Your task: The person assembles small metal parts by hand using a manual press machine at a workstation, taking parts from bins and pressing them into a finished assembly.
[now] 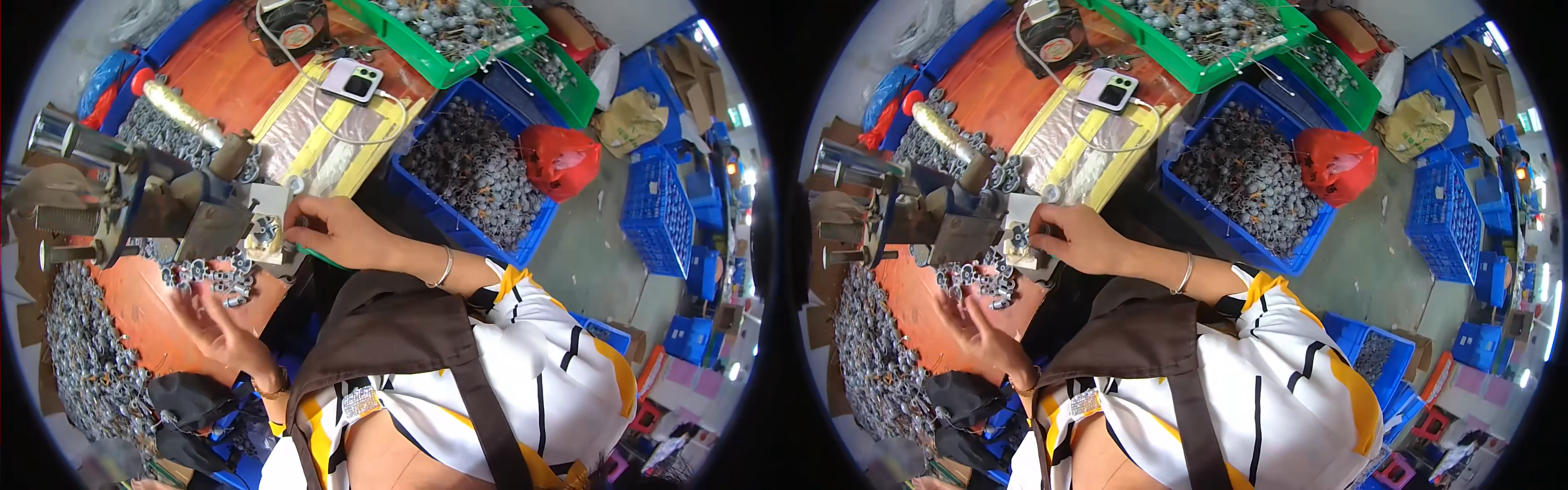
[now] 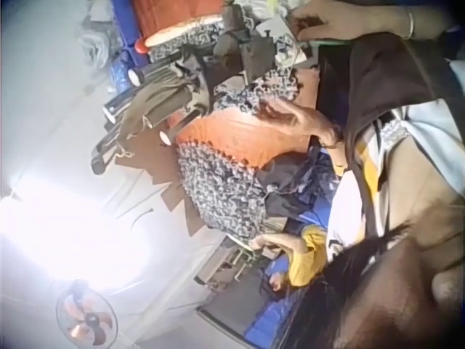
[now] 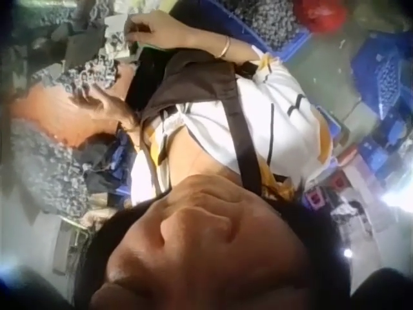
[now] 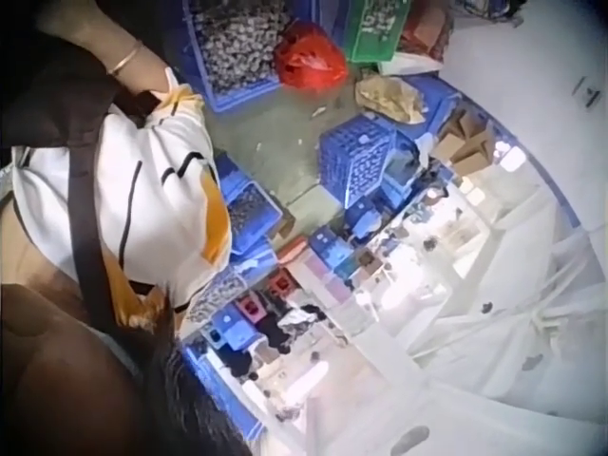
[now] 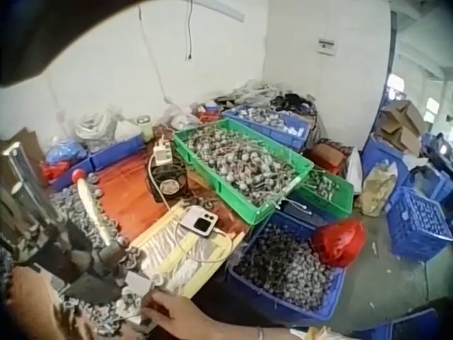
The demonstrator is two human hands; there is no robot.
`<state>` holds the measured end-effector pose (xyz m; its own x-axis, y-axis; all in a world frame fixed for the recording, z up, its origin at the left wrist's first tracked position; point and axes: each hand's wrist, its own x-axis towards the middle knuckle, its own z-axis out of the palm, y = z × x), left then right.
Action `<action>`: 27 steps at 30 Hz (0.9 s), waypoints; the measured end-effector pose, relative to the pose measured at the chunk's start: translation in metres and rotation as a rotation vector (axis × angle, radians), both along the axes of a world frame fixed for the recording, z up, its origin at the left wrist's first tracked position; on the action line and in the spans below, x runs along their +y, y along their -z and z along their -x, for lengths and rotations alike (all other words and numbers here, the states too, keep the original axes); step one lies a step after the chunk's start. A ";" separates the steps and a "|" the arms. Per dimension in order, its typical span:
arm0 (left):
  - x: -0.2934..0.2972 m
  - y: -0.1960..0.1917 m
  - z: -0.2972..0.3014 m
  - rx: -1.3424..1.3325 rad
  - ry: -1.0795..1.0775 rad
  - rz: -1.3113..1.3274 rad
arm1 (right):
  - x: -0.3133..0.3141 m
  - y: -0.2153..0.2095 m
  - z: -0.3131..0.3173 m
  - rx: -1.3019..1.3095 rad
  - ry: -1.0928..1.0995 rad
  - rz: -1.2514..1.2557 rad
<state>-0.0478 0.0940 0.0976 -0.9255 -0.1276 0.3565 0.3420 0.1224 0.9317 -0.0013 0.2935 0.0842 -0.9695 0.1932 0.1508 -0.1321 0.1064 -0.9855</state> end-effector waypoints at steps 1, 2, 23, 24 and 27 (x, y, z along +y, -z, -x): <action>0.002 0.001 0.005 0.367 -0.229 0.404 | -0.002 0.000 0.002 0.007 -0.024 0.007; -0.001 0.000 0.003 0.427 -0.146 0.560 | -0.006 0.000 0.004 0.084 -0.029 -0.128; 0.030 0.027 0.026 -0.014 0.268 0.429 | -0.021 0.013 0.021 -0.006 0.124 -0.874; 0.028 0.027 0.028 -0.003 0.276 0.454 | -0.015 0.009 0.022 -0.006 0.124 -0.876; 0.030 0.030 0.025 -0.006 0.253 0.453 | 0.015 -0.009 0.039 0.078 0.301 -0.772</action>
